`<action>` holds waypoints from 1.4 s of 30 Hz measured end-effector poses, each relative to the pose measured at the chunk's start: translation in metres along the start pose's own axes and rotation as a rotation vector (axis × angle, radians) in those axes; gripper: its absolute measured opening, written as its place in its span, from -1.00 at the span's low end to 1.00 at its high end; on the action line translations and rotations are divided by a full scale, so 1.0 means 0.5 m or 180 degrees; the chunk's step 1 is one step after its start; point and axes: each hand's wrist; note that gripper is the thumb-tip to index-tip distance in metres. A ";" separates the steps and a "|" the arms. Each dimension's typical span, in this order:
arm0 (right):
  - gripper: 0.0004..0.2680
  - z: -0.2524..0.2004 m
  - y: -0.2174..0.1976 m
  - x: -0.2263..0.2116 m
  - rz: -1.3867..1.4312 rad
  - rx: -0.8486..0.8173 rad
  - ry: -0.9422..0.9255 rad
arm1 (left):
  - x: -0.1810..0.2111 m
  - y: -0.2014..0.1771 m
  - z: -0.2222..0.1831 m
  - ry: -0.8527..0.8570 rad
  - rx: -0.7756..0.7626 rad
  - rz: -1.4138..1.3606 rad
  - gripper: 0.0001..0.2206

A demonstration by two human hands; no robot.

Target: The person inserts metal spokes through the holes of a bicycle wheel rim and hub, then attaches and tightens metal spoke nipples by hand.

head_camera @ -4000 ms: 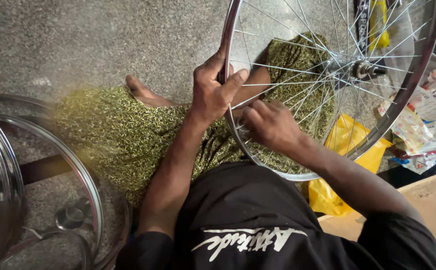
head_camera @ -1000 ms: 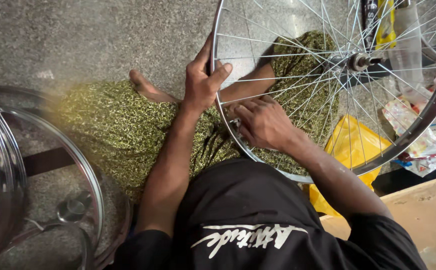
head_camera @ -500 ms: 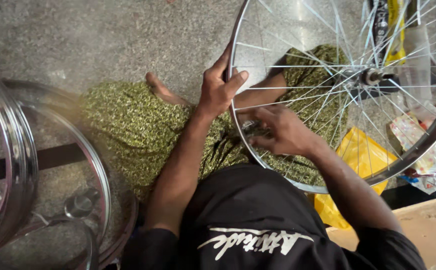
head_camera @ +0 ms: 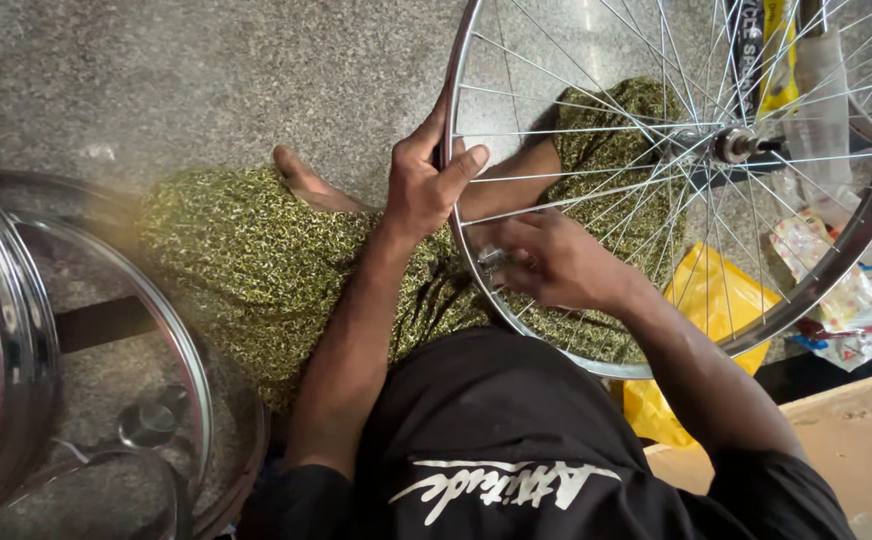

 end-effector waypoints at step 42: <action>-0.82 0.071 -0.030 0.009 -0.0513 0.0455 -0.1145 | -0.028 -0.023 0.187 -0.0503 -0.0329 0.0263 -0.38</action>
Point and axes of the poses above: each hand's wrist, its own z-axis towards the middle knuckle, its own y-axis out of the palm, x = y × z, and after that the axes turned 3 degrees about z, right-handed
